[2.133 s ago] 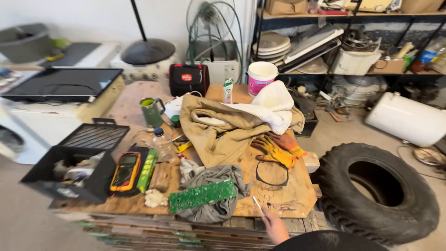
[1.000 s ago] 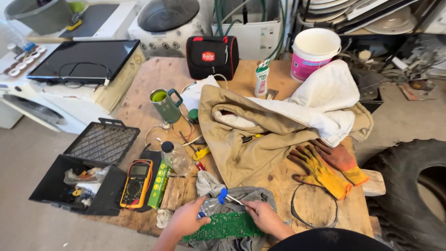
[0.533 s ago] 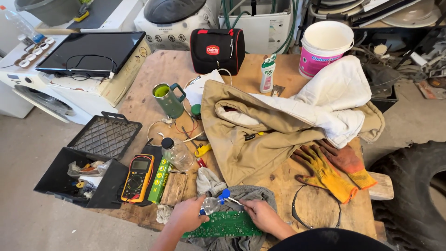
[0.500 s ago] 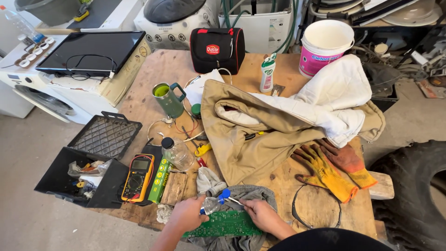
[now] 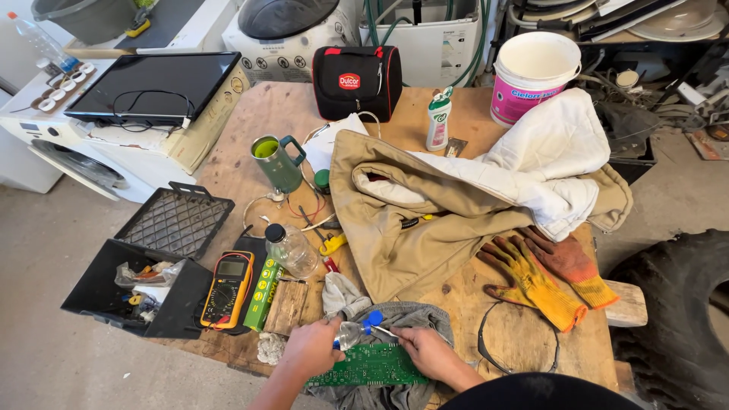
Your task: The person cleans a printed circuit board using a toothbrush and cleaning liquid at a workshop bench.
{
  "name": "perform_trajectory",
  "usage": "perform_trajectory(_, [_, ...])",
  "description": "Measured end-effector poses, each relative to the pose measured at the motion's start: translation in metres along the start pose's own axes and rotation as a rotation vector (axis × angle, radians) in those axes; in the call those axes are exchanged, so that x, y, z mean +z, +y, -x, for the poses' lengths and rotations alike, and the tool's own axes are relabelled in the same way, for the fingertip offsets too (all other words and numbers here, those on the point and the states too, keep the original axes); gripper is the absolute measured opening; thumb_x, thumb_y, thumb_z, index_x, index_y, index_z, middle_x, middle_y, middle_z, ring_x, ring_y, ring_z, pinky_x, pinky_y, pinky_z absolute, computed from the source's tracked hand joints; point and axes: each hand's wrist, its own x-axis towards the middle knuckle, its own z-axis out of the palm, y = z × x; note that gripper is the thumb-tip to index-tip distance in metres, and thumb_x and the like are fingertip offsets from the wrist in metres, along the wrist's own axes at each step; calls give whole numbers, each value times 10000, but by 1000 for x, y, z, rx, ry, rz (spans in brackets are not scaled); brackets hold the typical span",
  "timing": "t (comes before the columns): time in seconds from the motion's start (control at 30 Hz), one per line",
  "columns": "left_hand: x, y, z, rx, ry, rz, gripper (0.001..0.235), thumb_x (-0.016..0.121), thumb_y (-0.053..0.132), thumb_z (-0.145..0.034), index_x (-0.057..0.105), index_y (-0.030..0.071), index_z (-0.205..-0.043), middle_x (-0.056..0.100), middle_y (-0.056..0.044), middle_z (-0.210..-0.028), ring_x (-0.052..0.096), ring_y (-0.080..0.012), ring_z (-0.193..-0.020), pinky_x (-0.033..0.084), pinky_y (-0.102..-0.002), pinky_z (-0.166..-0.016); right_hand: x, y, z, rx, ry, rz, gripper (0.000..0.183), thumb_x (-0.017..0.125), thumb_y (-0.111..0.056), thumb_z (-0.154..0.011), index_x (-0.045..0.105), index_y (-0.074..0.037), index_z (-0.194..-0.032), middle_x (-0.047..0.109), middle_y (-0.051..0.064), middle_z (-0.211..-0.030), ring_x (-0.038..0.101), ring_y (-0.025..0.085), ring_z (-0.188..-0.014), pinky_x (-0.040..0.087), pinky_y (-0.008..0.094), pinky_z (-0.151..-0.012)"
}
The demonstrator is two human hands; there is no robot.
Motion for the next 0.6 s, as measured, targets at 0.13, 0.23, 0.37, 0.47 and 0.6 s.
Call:
perform_trajectory(0.13, [2,-1,0,-12,-6,-4,647,839,350,-815,510,148,-1334,685,-77,-1149,658,-307,-1145,459,-565,-1018,-5,-9,1,48,-38,27,347,584,-161,-960,671,-88,-1287,719,218,-992,705,381,-932,557,408,-807])
perform_trajectory(0.23, [5,-2,-1,-13,-7,-15,597,829,370,-829,547,125,-1295,696,-78,-1141,664,-311,-1143,477,-557,-1010,-5,-5,1,7,-20,19,334,588,-160,-963,678,-79,-1274,725,212,-1006,704,386,-940,556,415,-804])
perform_trajectory(0.37, [5,-2,0,-26,-15,-24,636,833,362,-826,525,136,-1335,685,-82,-1162,655,-314,-1160,431,-588,-1063,-8,-7,1,32,-19,26,320,593,-165,-967,692,-87,-1261,718,216,-967,700,394,-900,554,416,-772])
perform_trajectory(0.47, [11,-6,2,-49,-19,-1,693,829,357,-825,488,154,-1393,659,-86,-1230,623,-315,-1212,396,-601,-1099,-15,-12,1,91,-35,11,329,585,-164,-967,682,-95,-1274,713,217,-933,704,382,-861,555,404,-761])
perform_trajectory(0.6, [34,-25,4,-6,132,125,800,827,347,-815,407,168,-1472,585,-87,-1355,521,-310,-1305,322,-605,-1123,-21,-12,6,124,-40,-16,334,591,-175,-972,667,-100,-1288,733,182,-966,728,331,-865,558,381,-782])
